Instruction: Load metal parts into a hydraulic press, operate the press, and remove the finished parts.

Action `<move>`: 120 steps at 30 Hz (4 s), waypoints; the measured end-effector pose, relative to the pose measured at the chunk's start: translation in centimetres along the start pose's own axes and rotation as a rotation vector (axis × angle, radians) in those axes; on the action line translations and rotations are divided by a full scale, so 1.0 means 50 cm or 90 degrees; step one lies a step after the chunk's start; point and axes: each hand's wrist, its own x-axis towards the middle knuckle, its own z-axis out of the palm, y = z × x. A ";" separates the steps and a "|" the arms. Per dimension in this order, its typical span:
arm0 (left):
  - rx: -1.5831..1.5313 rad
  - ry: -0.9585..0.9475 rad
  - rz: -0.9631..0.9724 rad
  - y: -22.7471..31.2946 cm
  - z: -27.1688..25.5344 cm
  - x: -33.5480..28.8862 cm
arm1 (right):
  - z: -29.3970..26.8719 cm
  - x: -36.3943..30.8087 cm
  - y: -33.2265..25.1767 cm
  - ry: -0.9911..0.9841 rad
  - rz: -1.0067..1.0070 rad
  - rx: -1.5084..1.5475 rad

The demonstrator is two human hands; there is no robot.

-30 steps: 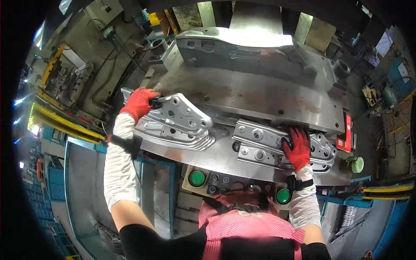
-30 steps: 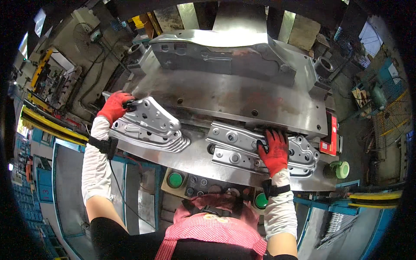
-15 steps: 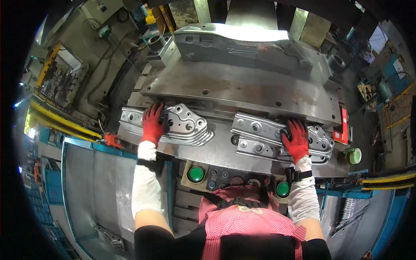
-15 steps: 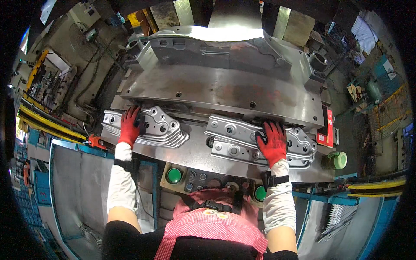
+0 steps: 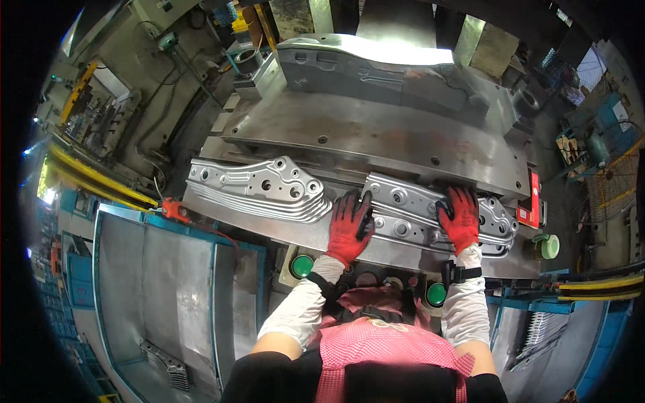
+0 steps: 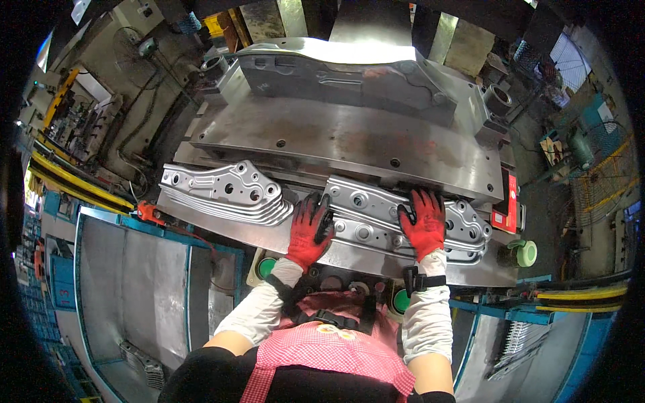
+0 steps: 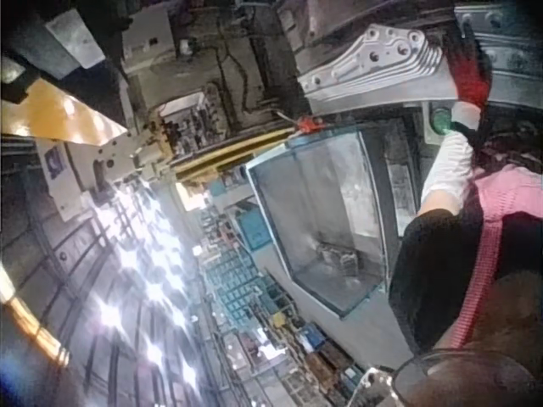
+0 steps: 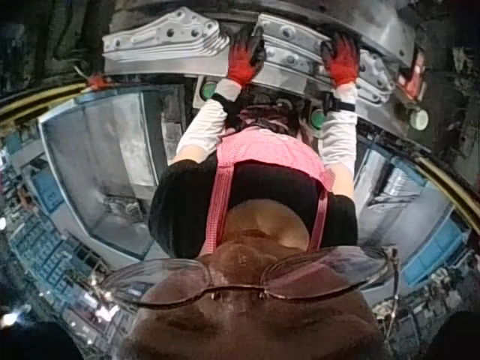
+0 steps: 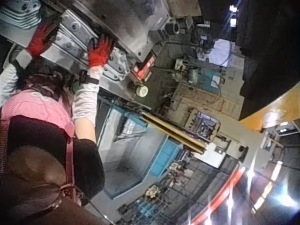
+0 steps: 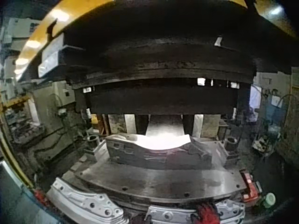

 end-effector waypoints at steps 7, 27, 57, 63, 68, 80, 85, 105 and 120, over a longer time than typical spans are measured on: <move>-0.030 -0.005 -0.015 -0.019 0.028 -0.013 | -0.002 0.005 -0.001 -0.001 -0.007 -0.008; -0.038 0.062 0.028 -0.015 0.041 -0.013 | -0.002 -0.001 0.003 -0.026 0.010 0.017; -0.025 -0.011 0.017 -0.027 0.040 -0.015 | 0.004 -0.003 0.002 0.041 0.006 0.041; -0.035 -0.007 0.000 -0.029 0.050 -0.014 | 0.011 -0.004 0.005 0.039 0.013 0.039; -0.047 -0.035 -0.027 -0.036 0.055 -0.024 | 0.001 -0.003 0.001 0.029 0.012 0.030; -0.058 -0.019 -0.030 -0.037 0.046 -0.028 | 0.001 0.000 -0.008 0.039 0.009 0.045; -0.038 0.007 -0.007 -0.028 0.062 -0.015 | -0.011 -0.007 -0.003 0.058 0.012 0.036; 0.188 -0.043 0.263 -0.037 0.027 -0.010 | 0.071 -0.022 0.016 0.126 0.010 0.099; 0.327 -0.051 0.307 -0.032 0.009 -0.010 | 0.033 -0.024 0.006 0.120 0.009 0.110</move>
